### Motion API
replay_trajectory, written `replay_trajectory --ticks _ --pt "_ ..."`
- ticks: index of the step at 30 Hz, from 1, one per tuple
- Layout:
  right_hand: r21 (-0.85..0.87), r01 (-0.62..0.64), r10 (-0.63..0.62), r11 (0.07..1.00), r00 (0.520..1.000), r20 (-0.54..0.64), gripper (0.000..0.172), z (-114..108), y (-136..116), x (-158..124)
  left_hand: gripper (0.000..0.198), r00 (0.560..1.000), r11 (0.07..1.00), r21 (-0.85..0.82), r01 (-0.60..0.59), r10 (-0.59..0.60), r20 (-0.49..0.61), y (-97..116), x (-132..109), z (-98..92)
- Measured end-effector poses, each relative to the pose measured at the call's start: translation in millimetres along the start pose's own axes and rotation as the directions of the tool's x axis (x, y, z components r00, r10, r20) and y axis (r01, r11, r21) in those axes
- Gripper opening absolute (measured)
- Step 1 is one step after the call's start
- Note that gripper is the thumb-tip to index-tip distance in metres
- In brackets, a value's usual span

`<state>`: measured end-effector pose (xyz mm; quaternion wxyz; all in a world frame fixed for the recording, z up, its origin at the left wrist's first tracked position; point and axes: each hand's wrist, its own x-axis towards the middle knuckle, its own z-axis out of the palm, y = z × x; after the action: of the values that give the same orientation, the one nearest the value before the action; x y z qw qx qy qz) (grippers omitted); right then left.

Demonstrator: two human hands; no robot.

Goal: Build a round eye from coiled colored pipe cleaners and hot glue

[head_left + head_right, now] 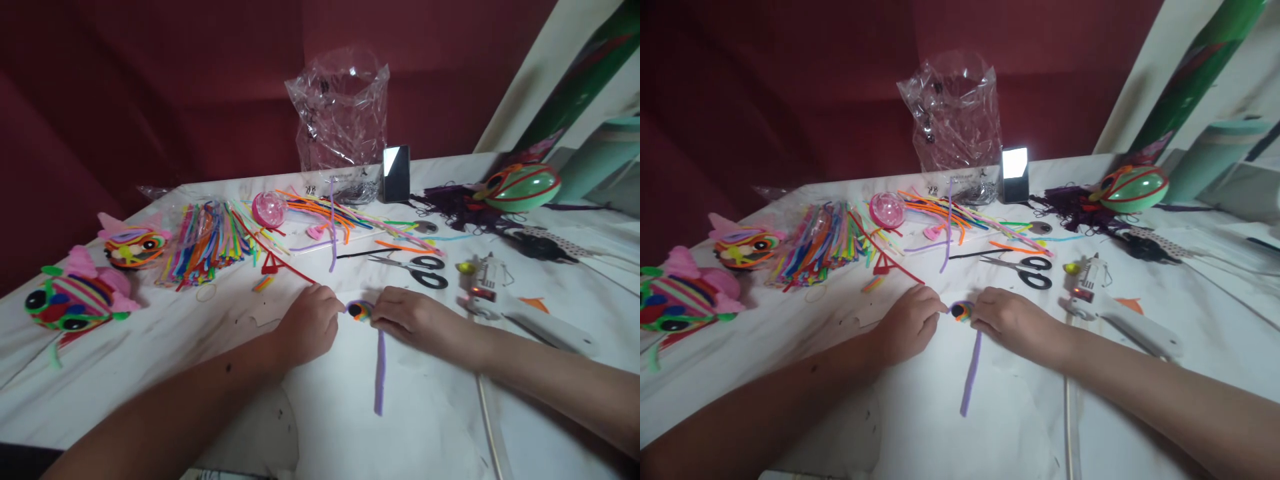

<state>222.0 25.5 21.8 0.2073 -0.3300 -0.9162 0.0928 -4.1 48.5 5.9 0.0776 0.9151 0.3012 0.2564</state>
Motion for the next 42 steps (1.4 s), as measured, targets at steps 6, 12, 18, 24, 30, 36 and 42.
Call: replay_trajectory --ticks 6,12,18,24,30,36,42 --pt "0.115 0.067 -0.080 0.991 0.991 0.108 0.021 -6 5 -3 0.025 1.000 1.000 0.002 -0.008 0.008 -0.003 -1 0 -0.1" --pt "0.087 0.148 -0.160 0.985 0.975 0.154 0.022 -8 3 -1 0.024 1.000 1.000 -0.002 -0.011 0.011 -0.012 -1 0 0.5" --pt "0.032 0.124 -0.127 0.992 0.985 0.116 0.023 -3 0 1 0.023 1.000 1.000 0.012 -0.005 0.004 0.003 2 2 -3.3" --pt "-0.115 0.063 -0.068 0.991 0.997 -0.045 0.023 15 -5 2 0.022 0.996 0.996 0.024 0.084 -0.085 0.034 10 4 -4.1" --pt "-0.131 -0.033 0.016 0.991 0.991 -0.131 0.019 21 -10 3 0.019 0.986 0.985 0.096 0.141 -0.149 0.077 13 7 -2.6" --pt "0.027 -0.078 0.081 0.997 0.991 -0.109 0.020 16 -12 0 0.013 0.978 0.979 -0.002 0.203 -0.203 0.039 10 11 -1.3" --pt "0.135 -0.116 0.131 0.984 0.985 -0.111 0.020 11 -10 -1 0.012 0.976 0.976 -0.020 0.216 -0.215 0.046 7 13 0.7"
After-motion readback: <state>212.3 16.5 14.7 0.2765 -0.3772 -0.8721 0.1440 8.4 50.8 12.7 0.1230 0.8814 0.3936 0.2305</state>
